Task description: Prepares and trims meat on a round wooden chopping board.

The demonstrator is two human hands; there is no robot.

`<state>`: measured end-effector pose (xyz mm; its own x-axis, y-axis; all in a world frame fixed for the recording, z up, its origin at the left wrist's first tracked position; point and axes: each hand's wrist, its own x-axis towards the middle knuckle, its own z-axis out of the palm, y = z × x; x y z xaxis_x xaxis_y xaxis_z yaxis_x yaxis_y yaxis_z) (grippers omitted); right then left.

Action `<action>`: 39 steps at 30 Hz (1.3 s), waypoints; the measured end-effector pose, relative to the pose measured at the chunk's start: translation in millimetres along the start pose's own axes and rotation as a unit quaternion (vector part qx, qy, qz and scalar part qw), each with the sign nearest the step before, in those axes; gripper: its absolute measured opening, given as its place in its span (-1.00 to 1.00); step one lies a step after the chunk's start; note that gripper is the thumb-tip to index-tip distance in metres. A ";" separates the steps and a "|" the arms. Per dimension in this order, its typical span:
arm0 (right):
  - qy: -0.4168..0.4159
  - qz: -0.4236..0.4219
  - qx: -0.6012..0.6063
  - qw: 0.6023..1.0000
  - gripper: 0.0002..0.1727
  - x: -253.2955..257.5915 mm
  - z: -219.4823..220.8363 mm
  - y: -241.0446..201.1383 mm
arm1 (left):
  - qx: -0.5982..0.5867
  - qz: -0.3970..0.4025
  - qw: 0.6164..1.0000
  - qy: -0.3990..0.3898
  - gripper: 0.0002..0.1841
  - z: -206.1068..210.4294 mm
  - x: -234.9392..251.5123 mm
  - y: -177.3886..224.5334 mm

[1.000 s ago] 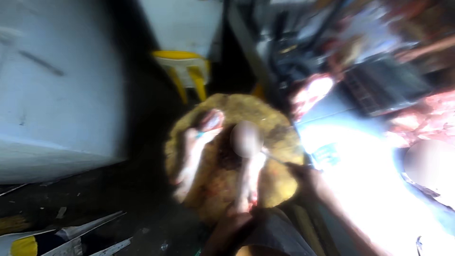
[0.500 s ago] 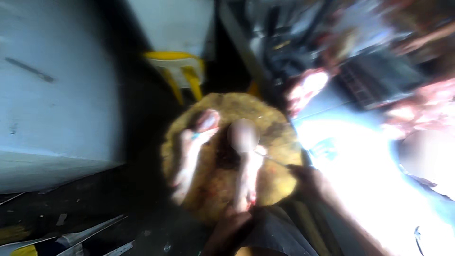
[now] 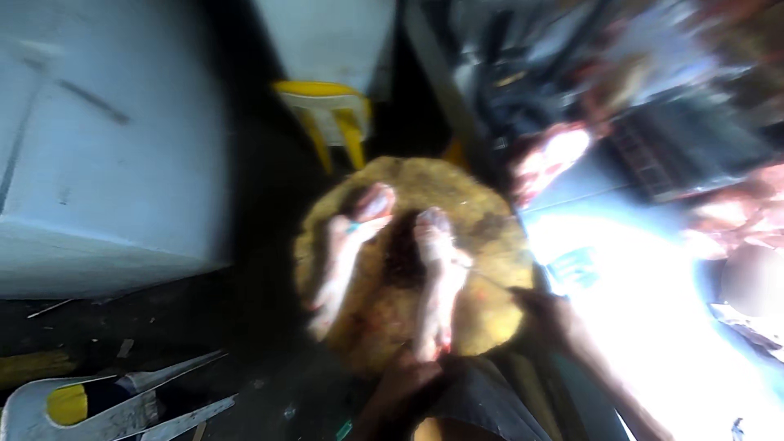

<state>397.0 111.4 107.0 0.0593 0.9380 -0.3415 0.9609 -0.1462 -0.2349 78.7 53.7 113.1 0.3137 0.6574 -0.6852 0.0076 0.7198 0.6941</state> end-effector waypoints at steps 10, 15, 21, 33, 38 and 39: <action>-0.006 0.020 0.012 1.000 -0.51 -4.5 10.4 -2.8 | 0.013 0.011 1.000 -0.011 -0.75 -0.4 2.6 -1.0; -0.001 0.005 0.021 1.000 -0.53 -14.2 8.9 -10.0 | 0.011 -0.001 1.000 0.003 -0.71 1.0 0.9 1.6; -0.005 0.040 0.019 0.999 -0.52 -4.0 12.0 2.8 | 0.018 -0.006 1.000 0.012 -0.67 0.4 3.1 -2.1; 0.055 -0.119 0.060 0.990 -0.56 -47.1 22.7 -26.3 | -0.012 -0.003 1.000 0.003 -0.75 -1.9 0.3 -0.7; 0.062 -0.024 0.067 0.996 -0.49 -25.3 32.5 -14.3 | -0.034 -0.017 0.999 0.002 -0.75 0.6 -2.0 -0.4; 0.062 -0.011 0.067 0.996 -0.49 -22.8 32.5 -12.4 | -0.033 -0.021 0.999 0.001 -0.75 0.3 -2.6 0.6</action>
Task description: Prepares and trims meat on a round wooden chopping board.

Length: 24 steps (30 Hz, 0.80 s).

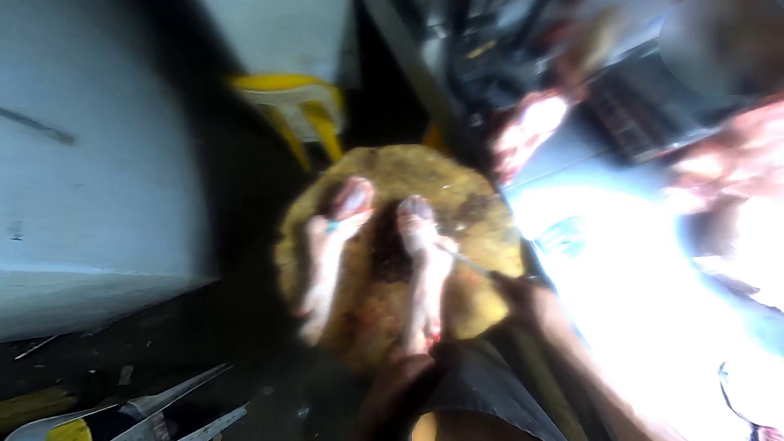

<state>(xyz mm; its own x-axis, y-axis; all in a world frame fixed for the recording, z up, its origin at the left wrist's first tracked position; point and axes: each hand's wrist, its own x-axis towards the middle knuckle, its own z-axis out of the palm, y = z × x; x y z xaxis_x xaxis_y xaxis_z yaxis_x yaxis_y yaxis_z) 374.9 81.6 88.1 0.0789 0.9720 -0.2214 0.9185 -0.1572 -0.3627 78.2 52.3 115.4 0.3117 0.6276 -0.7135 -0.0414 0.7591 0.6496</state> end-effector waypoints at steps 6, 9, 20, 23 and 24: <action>0.008 -0.080 0.013 0.997 -0.54 -17.5 -0.4 -18.7 | -0.025 0.001 1.000 -0.007 -0.85 -5.5 0.0 -4.5; -0.006 -0.011 0.002 1.000 -0.48 2.1 -3.9 -7.9 | -0.026 0.000 1.000 -0.007 -0.84 -5.3 -0.5 -6.5; -0.041 0.012 -0.019 0.999 -0.49 23.7 -10.0 -3.5 | 0.006 -0.017 1.000 0.014 -0.80 -6.0 -1.2 -1.9; -0.045 -0.066 -0.009 0.997 -0.52 18.3 -14.7 -7.5 | 0.016 -0.022 0.999 0.023 -0.78 -9.5 -0.1 -1.2; -0.046 -0.111 -0.002 0.993 -0.53 13.2 -13.1 -9.9 | 0.015 -0.025 0.999 0.028 -0.77 -10.0 -1.5 -0.7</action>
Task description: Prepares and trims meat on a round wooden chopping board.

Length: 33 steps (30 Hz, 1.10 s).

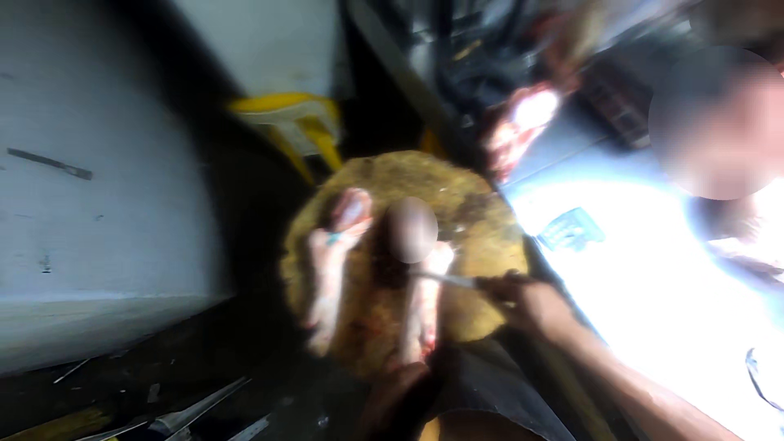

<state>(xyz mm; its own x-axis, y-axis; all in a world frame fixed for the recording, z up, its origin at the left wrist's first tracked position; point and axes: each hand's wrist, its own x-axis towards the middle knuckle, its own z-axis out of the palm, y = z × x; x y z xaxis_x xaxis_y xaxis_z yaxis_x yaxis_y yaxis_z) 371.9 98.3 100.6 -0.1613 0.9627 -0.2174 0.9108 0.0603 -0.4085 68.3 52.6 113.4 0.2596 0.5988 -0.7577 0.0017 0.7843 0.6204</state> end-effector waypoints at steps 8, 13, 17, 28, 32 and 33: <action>-0.027 0.017 -0.041 0.999 -0.52 51.6 -5.7 20.6 | 0.036 -0.001 0.999 0.002 -0.74 1.6 -3.4 3.4; -0.102 -0.117 -0.068 0.985 -0.53 27.5 -35.1 -11.0 | 0.051 0.000 0.998 0.034 -0.78 1.9 -6.9 6.7; -0.095 -0.068 -0.112 0.987 -0.54 50.2 -42.1 -6.6 | 0.094 0.002 0.995 0.029 -0.71 2.5 -4.1 5.5; -0.242 -0.116 -0.102 0.958 -0.54 51.1 -66.5 -47.4 | 0.116 -0.002 0.993 0.037 -0.71 -1.4 0.4 1.3; -0.157 -0.086 -0.164 0.970 -0.54 92.5 -52.8 -25.0 | 0.137 -0.007 0.990 0.036 -0.54 1.2 1.3 2.8; -0.128 -0.081 -0.168 0.974 -0.54 103.9 -46.5 -15.2 | 0.137 -0.018 0.990 0.039 -0.55 5.2 -4.3 13.1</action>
<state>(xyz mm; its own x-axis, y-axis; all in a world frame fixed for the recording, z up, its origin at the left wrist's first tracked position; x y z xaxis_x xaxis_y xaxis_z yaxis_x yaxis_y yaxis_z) 358.9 209.7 125.5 -0.3636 0.8382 -0.4064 0.9315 0.3306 -0.1516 72.2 59.5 125.8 0.1800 0.5905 -0.7867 0.2745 0.7379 0.6166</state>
